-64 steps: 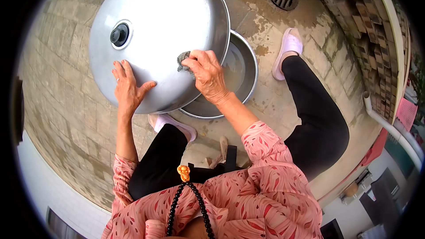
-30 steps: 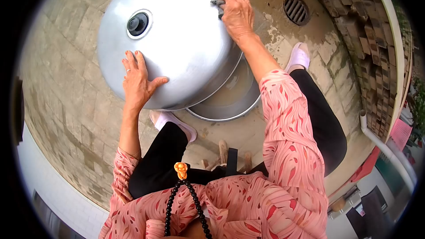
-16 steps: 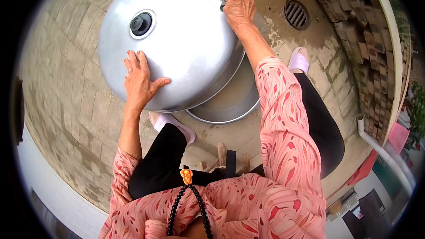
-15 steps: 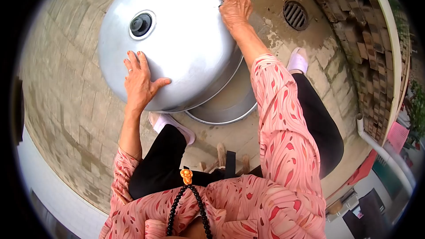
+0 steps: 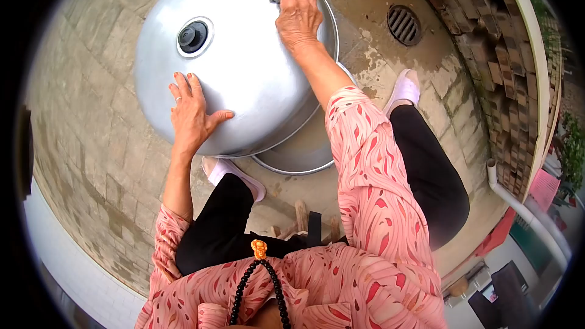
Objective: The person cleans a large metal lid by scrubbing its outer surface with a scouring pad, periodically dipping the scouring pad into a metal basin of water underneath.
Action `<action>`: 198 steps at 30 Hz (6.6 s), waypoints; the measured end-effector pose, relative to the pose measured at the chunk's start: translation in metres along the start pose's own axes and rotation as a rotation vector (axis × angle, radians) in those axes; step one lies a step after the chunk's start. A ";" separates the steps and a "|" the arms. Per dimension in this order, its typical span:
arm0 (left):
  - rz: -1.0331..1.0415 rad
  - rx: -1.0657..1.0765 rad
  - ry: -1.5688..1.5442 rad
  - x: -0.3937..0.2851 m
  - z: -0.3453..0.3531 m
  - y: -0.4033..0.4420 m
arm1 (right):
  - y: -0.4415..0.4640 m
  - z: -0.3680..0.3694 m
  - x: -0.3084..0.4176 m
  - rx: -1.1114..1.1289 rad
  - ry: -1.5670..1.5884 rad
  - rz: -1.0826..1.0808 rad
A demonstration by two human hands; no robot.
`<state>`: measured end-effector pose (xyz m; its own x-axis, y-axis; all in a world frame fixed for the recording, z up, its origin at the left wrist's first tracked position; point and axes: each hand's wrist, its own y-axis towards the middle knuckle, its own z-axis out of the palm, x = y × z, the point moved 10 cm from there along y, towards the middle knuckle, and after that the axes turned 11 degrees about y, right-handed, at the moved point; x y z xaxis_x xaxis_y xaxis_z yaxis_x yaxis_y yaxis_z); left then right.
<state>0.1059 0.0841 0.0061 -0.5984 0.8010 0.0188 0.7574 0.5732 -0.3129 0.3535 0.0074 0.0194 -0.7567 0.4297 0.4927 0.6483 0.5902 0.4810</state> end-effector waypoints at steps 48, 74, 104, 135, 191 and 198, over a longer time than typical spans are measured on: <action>0.381 0.057 0.036 -0.076 -0.060 -0.192 | -0.329 -0.083 0.008 -0.201 1.851 1.590; 0.325 -0.160 0.136 -0.110 0.022 -0.087 | -0.371 -0.019 -0.106 0.120 0.814 1.402; -0.034 -0.061 -0.326 -0.055 0.046 -0.046 | -0.045 -0.026 -0.046 0.029 0.423 0.203; -0.092 -0.020 -0.362 -0.054 0.045 -0.043 | -0.091 -0.025 0.048 0.300 0.404 -0.175; -0.119 -0.071 -0.384 -0.054 0.043 -0.049 | -0.074 0.006 0.090 0.513 0.464 -0.338; -0.139 -0.107 -0.393 -0.054 0.039 -0.048 | -0.035 -0.003 0.007 0.245 0.258 -0.048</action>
<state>0.0918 0.0064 -0.0167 -0.7348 0.6002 -0.3160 0.6732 0.7022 -0.2318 0.3251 -0.0125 0.0083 -0.7198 0.2293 0.6552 0.5491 0.7656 0.3353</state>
